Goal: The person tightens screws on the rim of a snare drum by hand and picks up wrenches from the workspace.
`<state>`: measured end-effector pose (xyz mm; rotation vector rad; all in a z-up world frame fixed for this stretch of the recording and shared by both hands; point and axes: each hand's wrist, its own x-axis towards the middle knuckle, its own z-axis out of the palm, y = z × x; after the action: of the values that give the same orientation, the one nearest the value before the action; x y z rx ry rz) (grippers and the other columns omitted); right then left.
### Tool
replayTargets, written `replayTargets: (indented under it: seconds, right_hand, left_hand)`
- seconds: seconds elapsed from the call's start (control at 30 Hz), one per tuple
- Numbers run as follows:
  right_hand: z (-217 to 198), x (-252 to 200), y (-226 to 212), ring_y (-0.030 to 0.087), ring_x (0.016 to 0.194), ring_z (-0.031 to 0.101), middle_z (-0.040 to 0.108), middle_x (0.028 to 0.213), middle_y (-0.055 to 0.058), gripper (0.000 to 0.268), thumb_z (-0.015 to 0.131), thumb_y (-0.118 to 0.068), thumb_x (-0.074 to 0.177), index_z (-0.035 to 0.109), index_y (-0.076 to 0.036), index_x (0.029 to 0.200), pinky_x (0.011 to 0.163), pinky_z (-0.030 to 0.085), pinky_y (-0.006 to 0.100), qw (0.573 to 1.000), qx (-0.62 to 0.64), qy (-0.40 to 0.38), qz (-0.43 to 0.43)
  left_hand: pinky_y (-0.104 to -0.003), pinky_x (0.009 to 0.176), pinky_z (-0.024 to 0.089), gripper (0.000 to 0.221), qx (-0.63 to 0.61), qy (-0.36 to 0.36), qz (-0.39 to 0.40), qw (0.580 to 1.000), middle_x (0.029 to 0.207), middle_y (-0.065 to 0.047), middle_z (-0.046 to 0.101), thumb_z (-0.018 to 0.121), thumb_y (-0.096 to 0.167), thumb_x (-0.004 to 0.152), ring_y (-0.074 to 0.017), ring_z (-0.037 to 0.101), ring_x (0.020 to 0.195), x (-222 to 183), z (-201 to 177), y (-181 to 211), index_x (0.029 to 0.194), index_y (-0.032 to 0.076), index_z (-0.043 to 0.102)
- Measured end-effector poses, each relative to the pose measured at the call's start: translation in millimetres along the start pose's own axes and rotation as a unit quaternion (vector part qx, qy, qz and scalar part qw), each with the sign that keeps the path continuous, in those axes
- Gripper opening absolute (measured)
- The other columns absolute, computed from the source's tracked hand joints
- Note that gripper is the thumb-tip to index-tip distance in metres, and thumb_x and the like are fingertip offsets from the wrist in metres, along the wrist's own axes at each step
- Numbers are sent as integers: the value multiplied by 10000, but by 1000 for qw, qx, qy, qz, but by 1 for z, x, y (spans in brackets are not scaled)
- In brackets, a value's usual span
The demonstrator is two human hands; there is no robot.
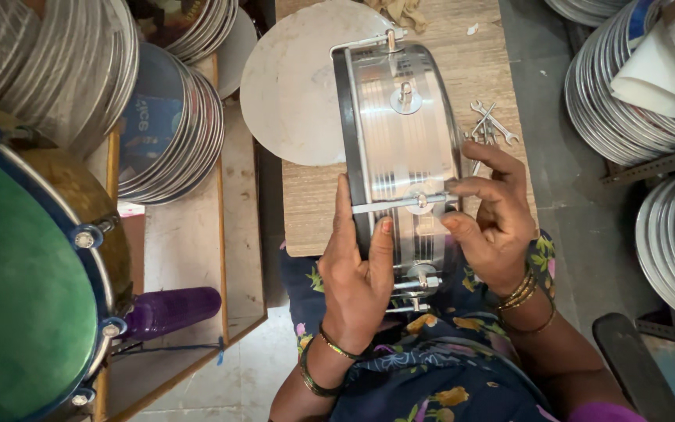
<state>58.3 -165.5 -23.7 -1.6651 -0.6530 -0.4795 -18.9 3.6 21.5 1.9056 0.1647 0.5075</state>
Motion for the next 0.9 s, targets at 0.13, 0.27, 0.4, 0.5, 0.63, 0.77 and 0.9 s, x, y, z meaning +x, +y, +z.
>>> replayTargets:
  seconds: [0.13, 0.27, 0.4, 0.5, 0.63, 0.77, 0.9]
  right_hand:
    - [-2, -1, -2, 231, 1390, 500, 482, 1532, 179, 382, 732, -314, 1007, 653, -5, 1219, 1177, 436, 352, 999, 36, -14, 32]
    - [-5, 0, -3, 221, 1378, 514, 486, 1523, 169, 279, 722, -264, 1031, 671, -18, 1152, 1081, 486, 303, 999, 30, -7, 41]
    - [-9, 1, -5, 220, 1340, 551, 488, 1499, 171, 257, 728, -244, 1027, 670, -11, 1117, 1055, 518, 314, 998, 30, -5, 56]
    - [-11, 1, -5, 193, 1182, 592, 515, 1448, 168, 270, 738, -269, 963, 680, -23, 1059, 937, 538, 314, 994, 32, 10, 102]
    - [-14, -1, -2, 223, 1289, 576, 580, 1456, 164, 267, 718, -275, 1015, 682, -22, 1092, 1172, 436, 396, 997, -77, -1, 17]
    - [-13, 2, 0, 268, 1324, 579, 606, 1440, 162, 273, 683, -307, 1032, 675, -39, 1076, 1295, 308, 492, 993, -116, 4, -22]
    - [-15, 7, -9, 301, 1361, 542, 570, 1431, 194, 336, 712, -347, 993, 684, -27, 1094, 1310, 278, 530, 993, -117, -3, -33]
  left_hand:
    - [-310, 764, 596, 613, 5, 3, 29, 1000, 1121, -235, 747, 609, 107, 1044, -208, 763, 913, -1, 0, 0, 1564, -70, 337]
    - [-301, 737, 594, 615, 13, -3, 50, 999, 1166, -258, 727, 610, 113, 1054, -214, 763, 910, -1, 0, -1, 1572, -68, 331]
    - [-288, 682, 585, 621, 11, -12, 40, 999, 1166, -264, 726, 613, 112, 1042, -203, 756, 846, 0, 1, 0, 1567, -71, 335]
    - [-284, 667, 586, 621, 16, -12, 50, 999, 1216, -280, 714, 617, 106, 1037, -201, 757, 856, 2, 2, 1, 1561, -72, 335]
    - [-282, 646, 584, 623, 8, -17, 28, 999, 1147, -249, 740, 623, 105, 1026, -194, 751, 832, 3, 4, 3, 1557, -69, 345]
    - [-288, 719, 594, 604, 10, -7, 61, 998, 1177, -255, 729, 619, 98, 1049, -199, 755, 914, 2, 4, 1, 1564, -70, 352]
    - [-302, 792, 600, 603, 16, -4, 62, 998, 1164, -251, 732, 616, 95, 1052, -208, 761, 962, 2, 5, 2, 1569, -71, 353]
